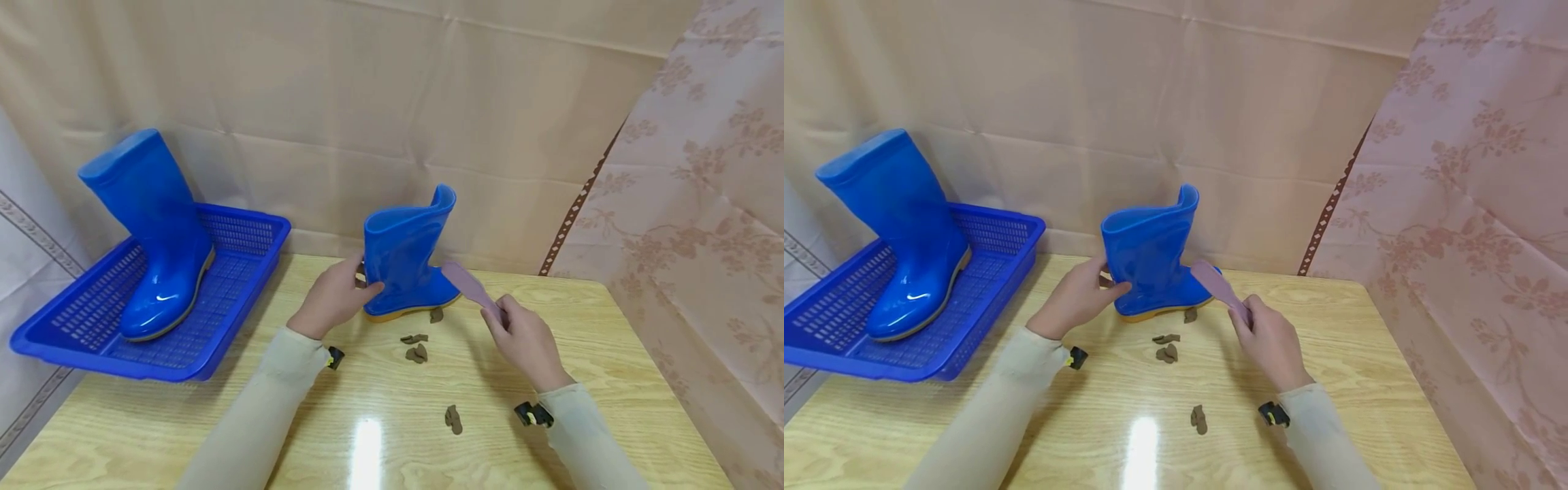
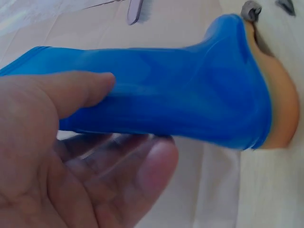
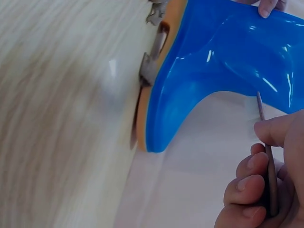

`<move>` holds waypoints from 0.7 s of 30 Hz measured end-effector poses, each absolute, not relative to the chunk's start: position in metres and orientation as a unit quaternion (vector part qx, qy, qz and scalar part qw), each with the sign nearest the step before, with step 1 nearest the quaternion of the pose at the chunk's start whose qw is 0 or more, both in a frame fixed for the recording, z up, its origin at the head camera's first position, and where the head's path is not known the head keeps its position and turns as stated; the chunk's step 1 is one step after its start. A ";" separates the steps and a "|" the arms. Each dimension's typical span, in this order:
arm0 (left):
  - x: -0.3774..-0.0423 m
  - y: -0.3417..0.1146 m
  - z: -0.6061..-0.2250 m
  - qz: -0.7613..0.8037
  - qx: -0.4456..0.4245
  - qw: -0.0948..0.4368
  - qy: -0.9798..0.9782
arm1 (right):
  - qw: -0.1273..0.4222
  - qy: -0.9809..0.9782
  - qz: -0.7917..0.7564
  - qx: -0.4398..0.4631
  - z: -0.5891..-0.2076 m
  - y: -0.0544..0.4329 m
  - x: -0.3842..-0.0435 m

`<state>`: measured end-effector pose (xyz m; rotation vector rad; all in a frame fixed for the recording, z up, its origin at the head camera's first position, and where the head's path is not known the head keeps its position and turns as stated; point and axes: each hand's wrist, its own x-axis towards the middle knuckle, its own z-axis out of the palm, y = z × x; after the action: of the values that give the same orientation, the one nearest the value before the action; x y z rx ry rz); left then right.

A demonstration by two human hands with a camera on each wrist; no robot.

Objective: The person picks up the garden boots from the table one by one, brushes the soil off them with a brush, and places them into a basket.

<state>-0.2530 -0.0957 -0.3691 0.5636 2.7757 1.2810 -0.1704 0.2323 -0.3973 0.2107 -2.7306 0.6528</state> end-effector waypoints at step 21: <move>-0.267 -0.080 -0.391 0.419 0.176 0.004 0.891 | 0.124 -0.975 0.179 0.048 -0.400 0.264 -0.152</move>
<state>-0.2667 -0.0798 -0.3913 0.5502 2.7914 1.3126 -0.1521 0.2643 -0.4004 0.1392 -2.8417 0.5205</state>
